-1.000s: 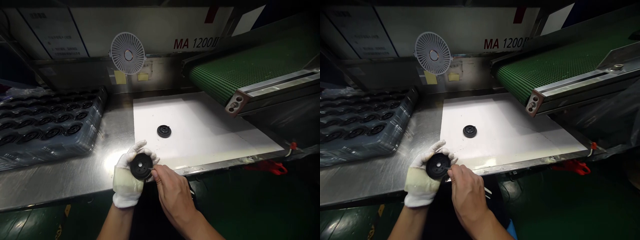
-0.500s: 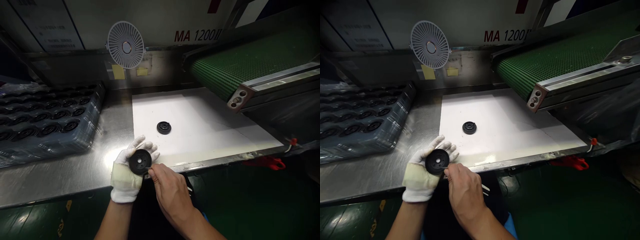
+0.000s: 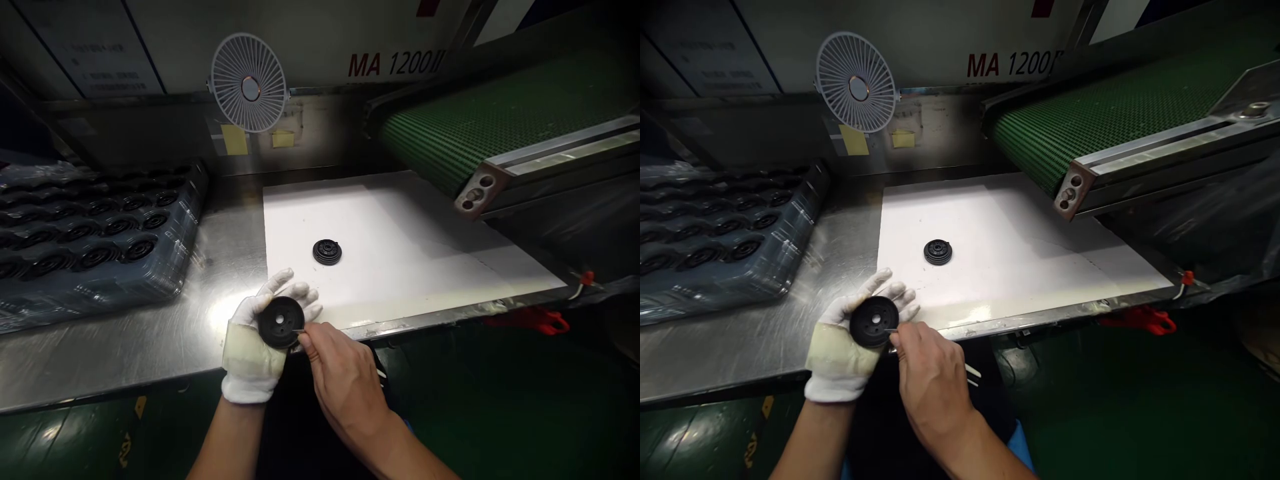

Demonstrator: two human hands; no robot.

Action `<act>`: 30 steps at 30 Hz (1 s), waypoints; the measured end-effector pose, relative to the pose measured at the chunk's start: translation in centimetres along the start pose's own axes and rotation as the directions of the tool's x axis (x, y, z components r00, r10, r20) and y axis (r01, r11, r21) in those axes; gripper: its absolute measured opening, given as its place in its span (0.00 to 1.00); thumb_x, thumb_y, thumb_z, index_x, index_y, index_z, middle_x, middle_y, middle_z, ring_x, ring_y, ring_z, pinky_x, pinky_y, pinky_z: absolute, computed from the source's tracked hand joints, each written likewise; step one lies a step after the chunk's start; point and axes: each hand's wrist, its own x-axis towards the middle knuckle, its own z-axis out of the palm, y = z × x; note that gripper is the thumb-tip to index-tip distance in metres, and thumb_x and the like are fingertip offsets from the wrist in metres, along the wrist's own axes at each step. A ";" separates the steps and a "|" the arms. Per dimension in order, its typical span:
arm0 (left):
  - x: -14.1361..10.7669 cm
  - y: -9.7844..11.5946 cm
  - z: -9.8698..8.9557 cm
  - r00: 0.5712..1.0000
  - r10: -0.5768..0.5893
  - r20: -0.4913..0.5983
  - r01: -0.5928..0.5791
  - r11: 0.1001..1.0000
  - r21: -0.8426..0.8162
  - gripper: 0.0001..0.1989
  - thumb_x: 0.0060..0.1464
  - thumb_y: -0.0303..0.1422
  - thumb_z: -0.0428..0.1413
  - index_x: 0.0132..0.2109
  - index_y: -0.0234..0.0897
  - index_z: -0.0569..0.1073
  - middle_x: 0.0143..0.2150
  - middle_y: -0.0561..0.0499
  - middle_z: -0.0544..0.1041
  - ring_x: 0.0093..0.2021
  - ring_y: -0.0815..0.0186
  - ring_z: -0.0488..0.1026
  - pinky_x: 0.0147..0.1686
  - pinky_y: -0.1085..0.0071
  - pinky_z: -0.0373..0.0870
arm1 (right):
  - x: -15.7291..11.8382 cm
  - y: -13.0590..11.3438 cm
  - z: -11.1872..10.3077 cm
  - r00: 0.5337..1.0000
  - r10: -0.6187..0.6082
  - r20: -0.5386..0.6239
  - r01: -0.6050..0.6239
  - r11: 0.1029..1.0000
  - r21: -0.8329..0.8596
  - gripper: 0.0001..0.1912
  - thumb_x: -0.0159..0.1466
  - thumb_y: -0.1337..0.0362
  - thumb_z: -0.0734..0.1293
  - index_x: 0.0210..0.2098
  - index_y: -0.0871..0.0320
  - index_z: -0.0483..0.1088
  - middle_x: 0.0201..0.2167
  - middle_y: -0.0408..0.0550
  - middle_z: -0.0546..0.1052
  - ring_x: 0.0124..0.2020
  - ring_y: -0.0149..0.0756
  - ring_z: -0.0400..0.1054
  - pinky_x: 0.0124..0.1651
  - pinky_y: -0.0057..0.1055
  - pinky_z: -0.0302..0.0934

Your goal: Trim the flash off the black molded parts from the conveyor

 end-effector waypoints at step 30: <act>0.5 0.5 0.0 0.989 0.057 -0.137 -0.069 0.994 -0.086 0.08 0.51 0.26 0.54 0.39 0.30 0.76 0.31 0.47 0.73 0.35 0.64 0.73 0.43 0.62 0.73 | 0.0 0.6 -3.0 0.992 0.077 0.102 -0.078 0.997 0.005 0.10 0.62 0.56 0.68 0.29 0.53 0.64 0.25 0.38 0.68 0.26 0.34 0.63 0.28 0.30 0.48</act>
